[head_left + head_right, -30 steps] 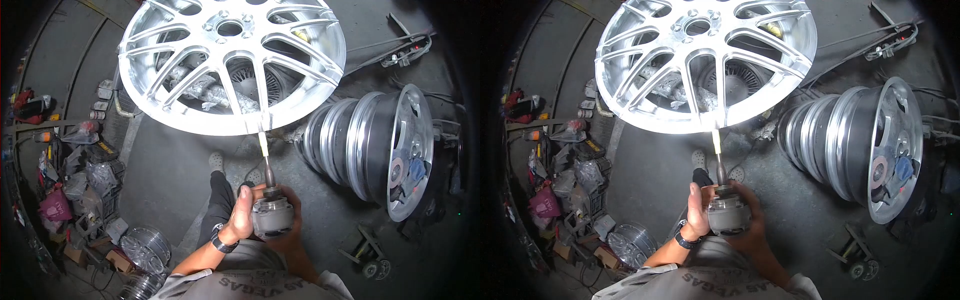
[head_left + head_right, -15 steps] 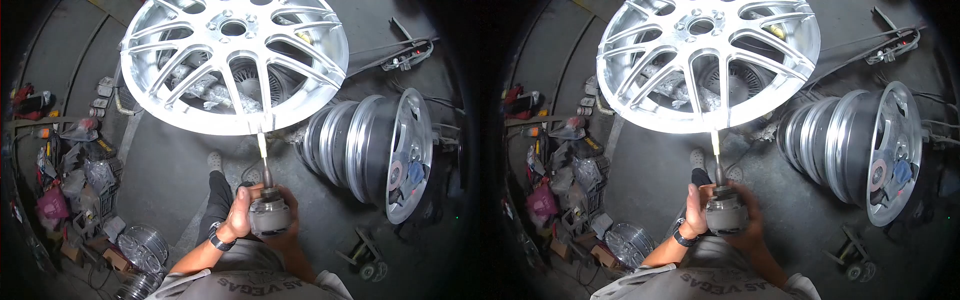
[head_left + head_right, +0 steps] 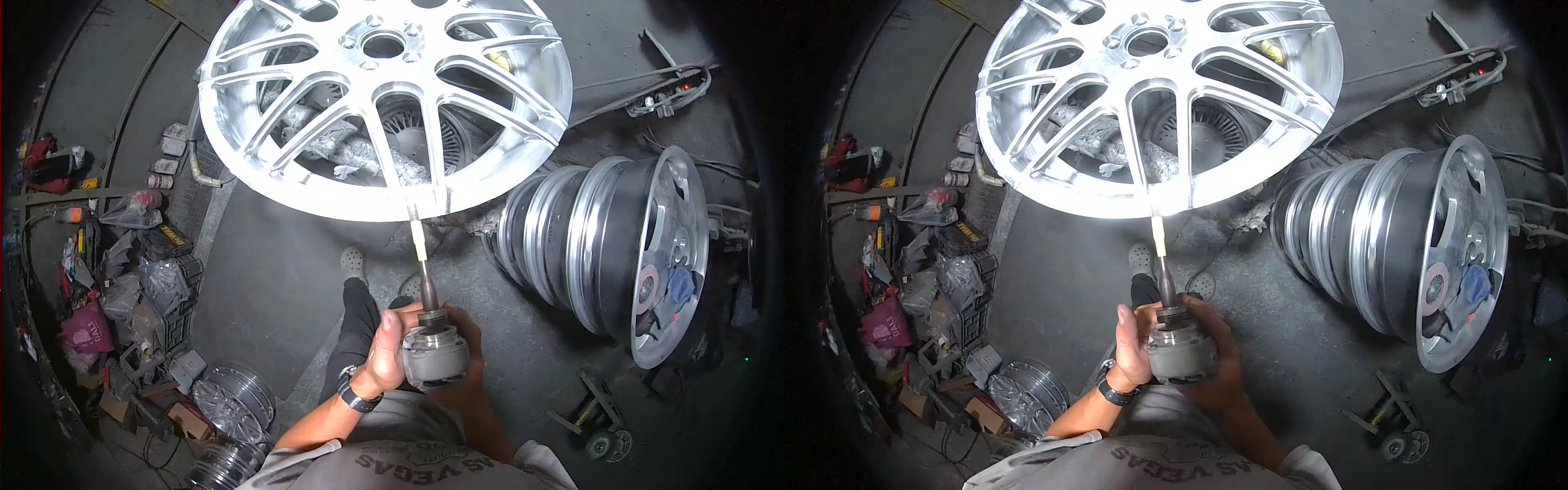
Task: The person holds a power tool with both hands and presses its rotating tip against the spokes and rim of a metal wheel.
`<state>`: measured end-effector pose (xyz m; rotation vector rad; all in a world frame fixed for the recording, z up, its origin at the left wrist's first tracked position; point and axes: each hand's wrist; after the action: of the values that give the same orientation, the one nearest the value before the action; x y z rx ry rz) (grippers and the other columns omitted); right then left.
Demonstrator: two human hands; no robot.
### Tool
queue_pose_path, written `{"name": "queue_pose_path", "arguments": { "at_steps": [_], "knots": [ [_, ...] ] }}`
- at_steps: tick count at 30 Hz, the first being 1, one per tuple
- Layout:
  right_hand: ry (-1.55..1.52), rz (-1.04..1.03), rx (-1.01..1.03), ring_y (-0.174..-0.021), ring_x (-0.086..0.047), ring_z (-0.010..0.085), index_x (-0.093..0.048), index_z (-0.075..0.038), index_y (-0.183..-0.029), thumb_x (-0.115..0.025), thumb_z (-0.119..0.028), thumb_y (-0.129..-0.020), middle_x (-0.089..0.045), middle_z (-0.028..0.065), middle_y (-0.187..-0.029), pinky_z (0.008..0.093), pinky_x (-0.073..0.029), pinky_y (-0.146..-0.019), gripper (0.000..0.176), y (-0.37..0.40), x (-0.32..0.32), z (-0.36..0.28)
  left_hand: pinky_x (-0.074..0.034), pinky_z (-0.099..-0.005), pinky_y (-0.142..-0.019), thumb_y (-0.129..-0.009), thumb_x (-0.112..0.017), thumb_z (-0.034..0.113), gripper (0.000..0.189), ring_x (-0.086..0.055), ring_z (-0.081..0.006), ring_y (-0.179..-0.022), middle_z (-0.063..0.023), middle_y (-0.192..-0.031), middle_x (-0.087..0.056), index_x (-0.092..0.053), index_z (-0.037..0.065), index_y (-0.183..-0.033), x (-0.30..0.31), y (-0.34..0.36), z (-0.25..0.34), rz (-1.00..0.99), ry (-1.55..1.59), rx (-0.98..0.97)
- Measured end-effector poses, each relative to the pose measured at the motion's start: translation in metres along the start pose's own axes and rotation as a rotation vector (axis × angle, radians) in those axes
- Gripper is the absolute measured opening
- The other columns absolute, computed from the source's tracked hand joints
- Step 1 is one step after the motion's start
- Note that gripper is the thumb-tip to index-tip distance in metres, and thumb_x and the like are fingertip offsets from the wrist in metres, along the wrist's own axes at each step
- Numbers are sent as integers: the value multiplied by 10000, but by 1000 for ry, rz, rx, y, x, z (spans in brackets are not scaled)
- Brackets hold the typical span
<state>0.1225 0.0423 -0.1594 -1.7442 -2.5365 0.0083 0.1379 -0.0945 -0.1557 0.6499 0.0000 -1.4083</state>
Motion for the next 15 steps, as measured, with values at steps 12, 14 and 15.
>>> {"name": "queue_pose_path", "arguments": {
  "at_steps": [12,14,15],
  "knots": [
    [84,-6,16,-1241,-521,285,-414,-11,-1374,-849,-89,-675,-514,179,-1348,396,-409,-1048,827,-2,0,-5,-411,-371,-985,-986,-57,605,927,-574,-318,-1086,-228,-1202,-592,-617,-122,-1115,2,1,-2,-39,19,-21],
    [28,60,21,-1241,-521,289,-416,-7,-1375,-860,-93,-654,-522,183,-1337,395,-408,-1048,851,0,-1,-2,-415,-369,-981,-985,-55,601,927,-578,-316,-1075,-225,-1196,-595,-615,-126,-1113,-1,-2,-8,-73,60,-15],
    [33,58,23,-1241,-521,289,-416,-7,-1375,-860,-93,-654,-522,183,-1337,395,-408,-1048,851,3,0,1,-415,-369,-980,-984,-59,603,928,-578,-315,-1073,-223,-1193,-596,-616,-128,-1110,-2,-5,-9,-88,63,-21]
  ]
}}
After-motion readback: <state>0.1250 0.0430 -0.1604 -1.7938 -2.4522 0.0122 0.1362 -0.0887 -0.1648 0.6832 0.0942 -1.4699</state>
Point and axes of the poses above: each hand's wrist, its own y-axis away from the middle knuckle, its own x-axis out of the back of the hand, z = x × y
